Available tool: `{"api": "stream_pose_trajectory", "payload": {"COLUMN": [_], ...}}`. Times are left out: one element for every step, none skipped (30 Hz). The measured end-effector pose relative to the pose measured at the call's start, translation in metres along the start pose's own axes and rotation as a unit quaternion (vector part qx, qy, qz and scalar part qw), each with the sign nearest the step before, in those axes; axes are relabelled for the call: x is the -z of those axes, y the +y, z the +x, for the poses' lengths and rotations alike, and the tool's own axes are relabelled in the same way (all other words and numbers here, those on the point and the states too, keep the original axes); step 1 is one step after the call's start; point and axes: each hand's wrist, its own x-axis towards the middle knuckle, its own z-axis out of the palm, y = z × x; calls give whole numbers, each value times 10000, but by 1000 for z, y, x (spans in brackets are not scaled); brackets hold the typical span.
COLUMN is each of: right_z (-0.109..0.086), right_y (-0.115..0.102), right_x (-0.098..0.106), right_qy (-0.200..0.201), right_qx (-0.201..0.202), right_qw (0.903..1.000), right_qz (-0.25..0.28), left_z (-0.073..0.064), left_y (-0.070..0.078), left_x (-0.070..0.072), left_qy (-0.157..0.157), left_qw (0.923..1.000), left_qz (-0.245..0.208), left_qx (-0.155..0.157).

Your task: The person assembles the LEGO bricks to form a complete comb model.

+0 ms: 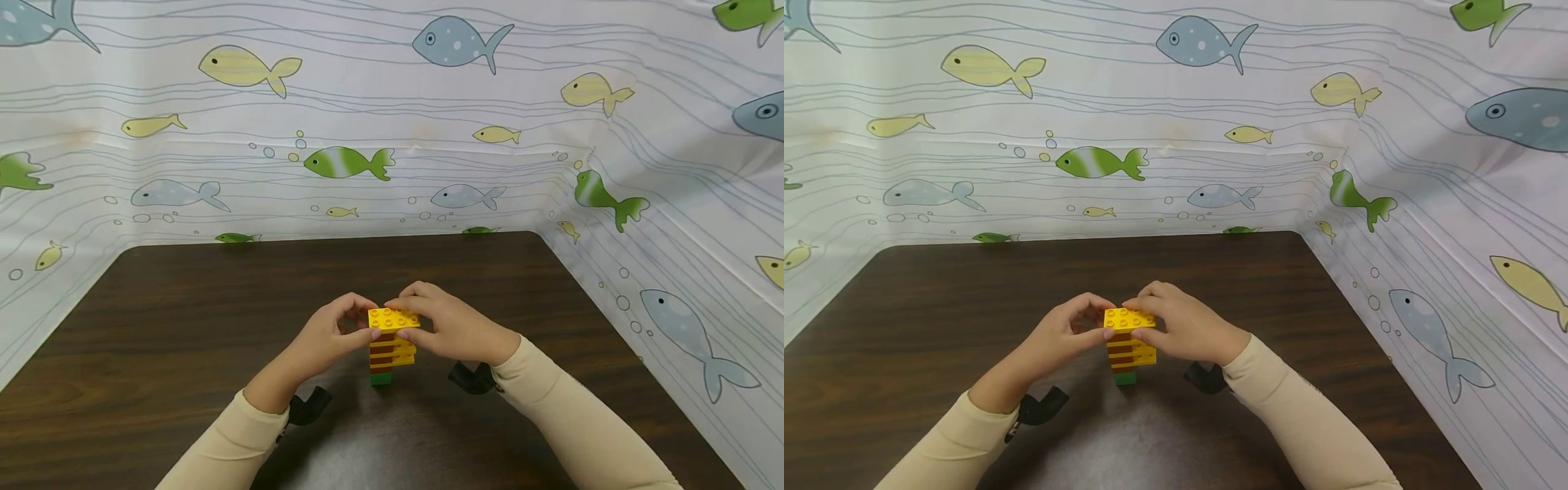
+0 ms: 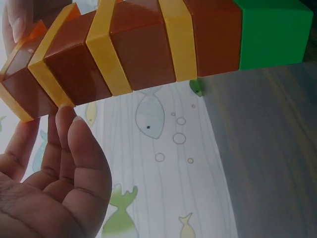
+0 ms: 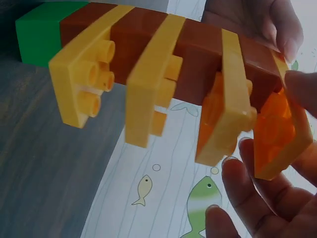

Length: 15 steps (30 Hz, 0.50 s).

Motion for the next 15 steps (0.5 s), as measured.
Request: {"api": "stream_pose_trajectory", "payload": {"right_z": [0, -1, -1, -2, -3, -4, -5, -6, -8, -9, -11, -13, -15, -17, -19], "right_y": [1, 2, 3, 4, 6, 7, 8, 10, 12, 14, 16, 18, 21, 23, 25], "right_x": [-1, -1, -2, -2, -3, -3, -3, -4, -5, -6, -7, -9, -10, -12, -14], "right_qy": [-1, 13, 32, 65, 118, 188, 271, 373, 475, 584, 691, 792, 882, 959, 1013], "right_qx": [-31, -53, -81, -112, -133, -143, -168, -197, -216, -226, -238, -247, -274, -271, -273], "right_qw": [10000, 9999, 9998, 9996, 9992, 9987, 9979, 9970, 9958, 9944, 9928, 9910, 9893, 9873, 9855], "right_qz": [62, 119, 176, 255, 349, 460, 556, 642, 748, 846, 948, 1051, 1125, 1233, 1334], "left_z": [0, 0, -1, -1, -2, -2, -3, -4, -5, -6, -7, -8, -10, -11, -12], "left_y": [-1, -1, -2, -3, -4, -5, -6, -7, -8, -9, -10, -11, -13, -14, -15], "left_x": [0, 0, 0, 0, 1, 1, 1, 1, 2, 1, 1, 1, 0, 0, -1], "left_qy": [-10, -24, -38, -37, -32, -11, 5, 35, 53, 83, 98, 127, 135, 160, 166], "left_qw": [10000, 10000, 10000, 10000, 10000, 10000, 10000, 10000, 10000, 10000, 9999, 9999, 9999, 9998, 9998], "left_qz": [-22, -34, -41, -48, -54, -58, -47, -44, -39, -36, -29, -19, -25, -47, -75], "left_qx": [7, -1, -22, -32, -46, -58, -58, -51, -44, -3, 25, 62, 88, 116, 118]}}
